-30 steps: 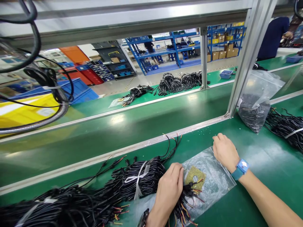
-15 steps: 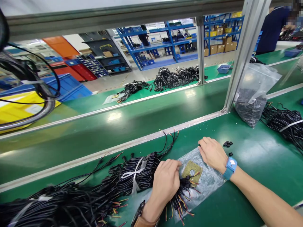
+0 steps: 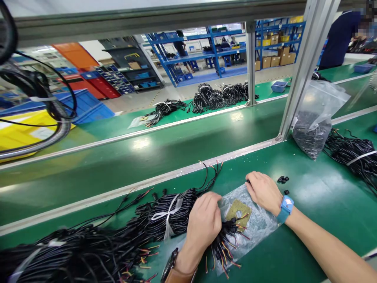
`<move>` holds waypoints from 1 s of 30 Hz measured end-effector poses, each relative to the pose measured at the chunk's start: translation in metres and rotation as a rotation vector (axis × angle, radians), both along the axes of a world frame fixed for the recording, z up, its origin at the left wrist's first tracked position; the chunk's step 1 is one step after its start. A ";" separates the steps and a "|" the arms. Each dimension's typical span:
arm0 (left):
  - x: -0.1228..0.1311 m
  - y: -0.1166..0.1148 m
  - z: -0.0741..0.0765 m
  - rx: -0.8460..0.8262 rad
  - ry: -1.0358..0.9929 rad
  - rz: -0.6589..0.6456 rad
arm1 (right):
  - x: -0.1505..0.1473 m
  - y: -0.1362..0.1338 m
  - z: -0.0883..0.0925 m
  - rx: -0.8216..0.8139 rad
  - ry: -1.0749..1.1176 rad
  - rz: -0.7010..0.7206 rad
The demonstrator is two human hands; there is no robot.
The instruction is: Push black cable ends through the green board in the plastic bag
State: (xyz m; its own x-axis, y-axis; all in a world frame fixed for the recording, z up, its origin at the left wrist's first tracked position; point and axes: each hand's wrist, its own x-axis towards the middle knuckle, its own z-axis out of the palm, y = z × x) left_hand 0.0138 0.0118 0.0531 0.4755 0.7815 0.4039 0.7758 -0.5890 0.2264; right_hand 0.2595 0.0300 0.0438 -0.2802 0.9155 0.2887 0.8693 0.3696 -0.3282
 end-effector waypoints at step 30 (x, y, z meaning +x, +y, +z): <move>0.009 0.011 -0.007 0.111 0.280 0.251 | -0.012 -0.004 -0.005 -0.014 0.013 0.040</move>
